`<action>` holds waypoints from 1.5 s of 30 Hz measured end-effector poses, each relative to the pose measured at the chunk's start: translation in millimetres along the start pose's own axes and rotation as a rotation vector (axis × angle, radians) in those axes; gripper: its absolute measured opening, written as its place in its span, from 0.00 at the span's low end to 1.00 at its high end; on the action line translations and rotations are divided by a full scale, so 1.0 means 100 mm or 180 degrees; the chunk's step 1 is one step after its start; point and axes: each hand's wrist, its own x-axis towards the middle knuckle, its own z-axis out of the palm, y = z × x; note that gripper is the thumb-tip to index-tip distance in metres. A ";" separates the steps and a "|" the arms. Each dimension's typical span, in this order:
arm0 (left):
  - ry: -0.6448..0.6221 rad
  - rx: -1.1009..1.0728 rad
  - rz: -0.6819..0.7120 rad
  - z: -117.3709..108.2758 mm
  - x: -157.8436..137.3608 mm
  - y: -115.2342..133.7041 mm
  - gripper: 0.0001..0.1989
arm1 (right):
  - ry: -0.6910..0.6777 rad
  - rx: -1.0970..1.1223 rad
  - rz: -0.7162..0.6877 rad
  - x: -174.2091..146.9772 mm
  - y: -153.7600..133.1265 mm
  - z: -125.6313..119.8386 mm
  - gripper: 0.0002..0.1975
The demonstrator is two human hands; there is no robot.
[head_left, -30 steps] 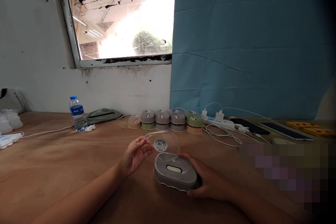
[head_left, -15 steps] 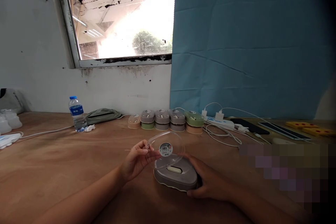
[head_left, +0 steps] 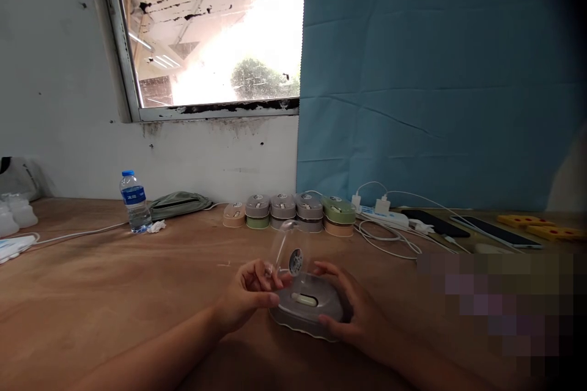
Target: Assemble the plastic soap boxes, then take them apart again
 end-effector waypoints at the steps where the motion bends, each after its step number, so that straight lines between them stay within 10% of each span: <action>1: -0.0132 0.0170 0.0029 0.03 -0.01 0.00 0.11 | 0.0014 0.0079 -0.0034 -0.02 -0.02 0.01 0.33; 8: -0.1266 0.2541 0.0835 0.14 -0.07 0.02 0.09 | -0.0159 0.0476 -0.0209 -0.14 -0.13 0.11 0.49; 19: -0.2066 0.4389 0.1440 0.17 -0.04 0.07 0.06 | 0.0509 0.0643 -0.0842 -0.09 -0.16 0.18 0.40; 32: -0.0235 0.3999 0.0306 -0.22 -0.01 0.09 0.36 | 0.0845 -0.0364 -0.0277 -0.01 0.00 -0.07 0.42; 37: -0.0484 0.3475 -0.0508 -0.33 0.01 -0.05 0.52 | 0.0521 -0.0921 -0.0415 0.01 -0.01 -0.11 0.41; 45: -0.0645 0.2776 -0.0611 -0.27 0.03 -0.10 0.51 | 0.0423 -0.1125 -0.0672 0.00 -0.04 -0.11 0.39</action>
